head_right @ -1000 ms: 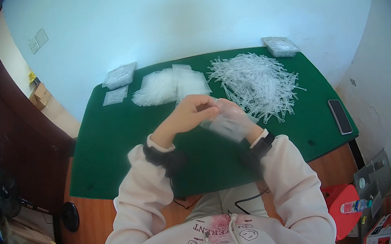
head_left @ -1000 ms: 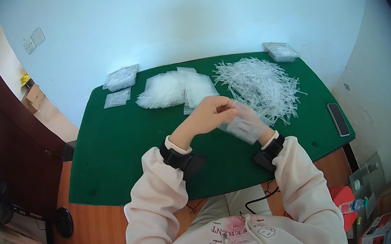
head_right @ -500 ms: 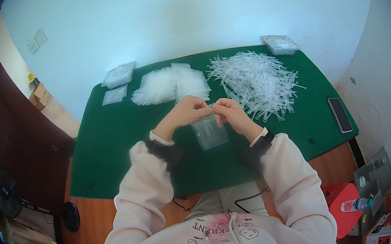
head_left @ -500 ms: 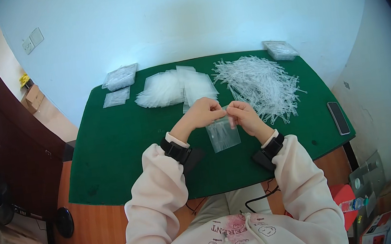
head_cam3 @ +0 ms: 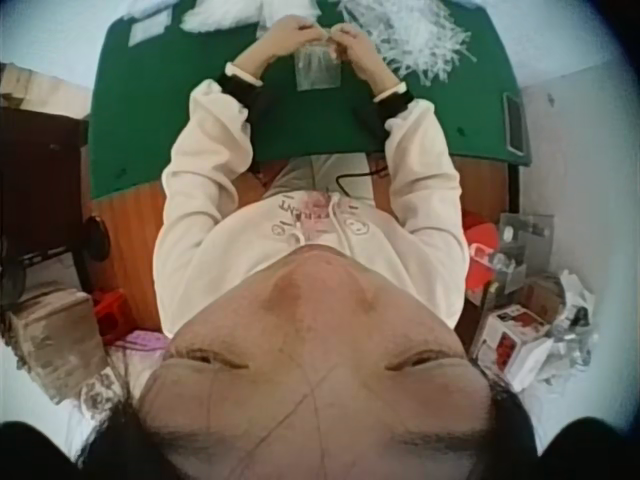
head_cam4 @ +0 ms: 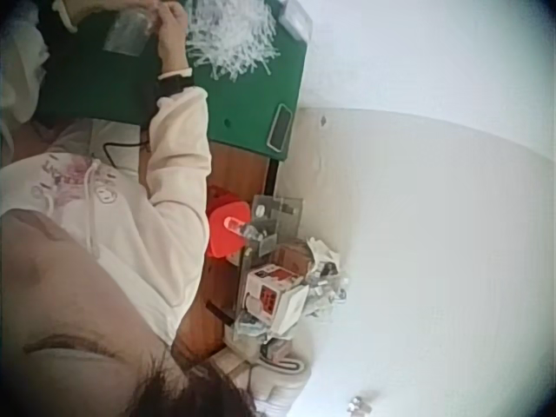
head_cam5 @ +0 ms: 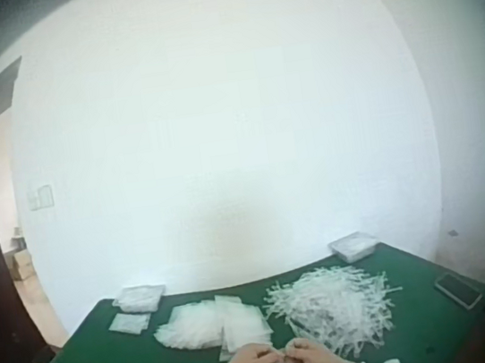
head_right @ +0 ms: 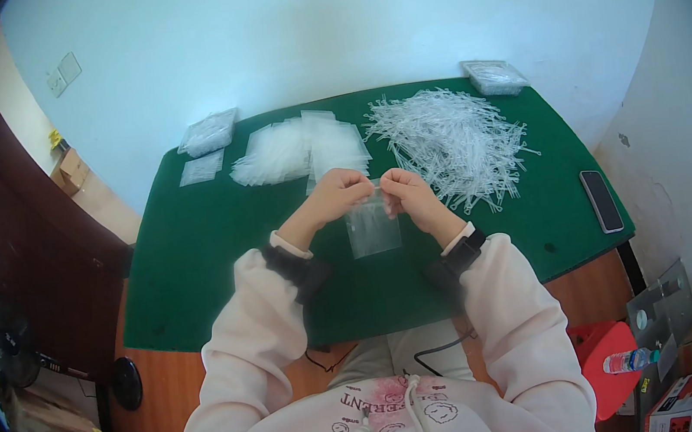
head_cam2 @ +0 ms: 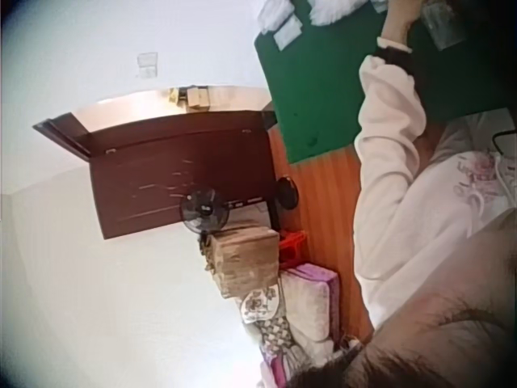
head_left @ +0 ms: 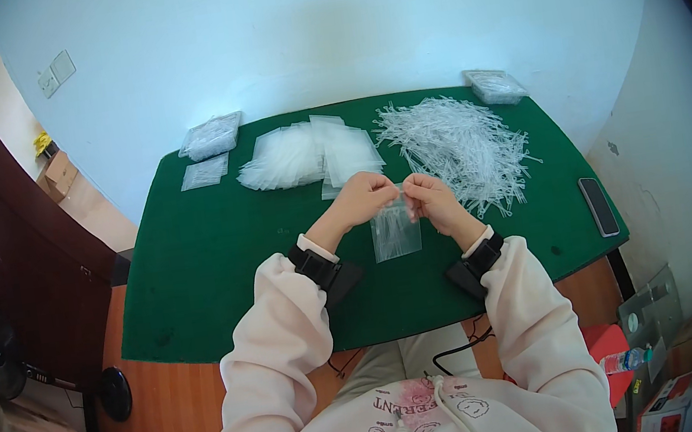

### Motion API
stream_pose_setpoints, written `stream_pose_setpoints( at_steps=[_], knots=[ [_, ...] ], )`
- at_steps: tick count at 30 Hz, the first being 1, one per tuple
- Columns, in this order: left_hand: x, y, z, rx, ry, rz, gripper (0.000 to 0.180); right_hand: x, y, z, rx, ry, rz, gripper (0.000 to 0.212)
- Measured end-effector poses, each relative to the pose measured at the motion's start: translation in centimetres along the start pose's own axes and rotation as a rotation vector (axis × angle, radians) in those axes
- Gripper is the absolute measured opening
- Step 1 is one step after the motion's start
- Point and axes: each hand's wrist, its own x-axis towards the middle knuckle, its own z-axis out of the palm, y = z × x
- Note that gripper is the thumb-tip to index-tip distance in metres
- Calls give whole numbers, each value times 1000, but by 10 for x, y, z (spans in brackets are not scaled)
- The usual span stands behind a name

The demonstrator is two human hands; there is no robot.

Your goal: Sorting and packing plastic cable ties into small bags.

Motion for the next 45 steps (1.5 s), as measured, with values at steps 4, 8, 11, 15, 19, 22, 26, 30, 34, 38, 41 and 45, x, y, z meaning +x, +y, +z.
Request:
stream_pose_setpoints(
  at_steps=[4,8,11,15,19,22,26,30,34,38,41,45],
  knots=[
    [-1,4,1,-46,24,-17,19,2,3,-5,30,51,42,14],
    [-1,6,0,-146,-2,-41,19,3,5,-7,51,82,62,16],
    [-2,9,-2,-192,-19,-57,19,4,7,-10,37,98,37,16],
    [-3,10,-8,-199,-24,-77,19,4,6,-10,39,159,50,16],
    [-4,11,-12,-192,-25,-78,19,3,2,-7,1,184,85,19],
    [-4,13,-11,-190,-30,-94,19,2,3,-12,24,146,90,19],
    [-5,10,-18,-392,-26,-93,17,-1,-1,-5,45,-15,78,19],
    [-6,7,-31,-704,-137,-99,16,-10,-8,7,121,-159,62,18],
    [-7,8,-29,-506,-190,-220,18,-7,-4,3,49,-251,52,16],
    [-5,8,-15,-283,-270,-264,19,-1,5,-11,-8,-264,62,13],
    [-6,8,-14,-311,-250,-238,19,-1,4,-7,24,-249,65,10],
    [-6,9,-12,-333,-227,-245,18,-2,2,-4,105,-210,50,8]
  ],
)
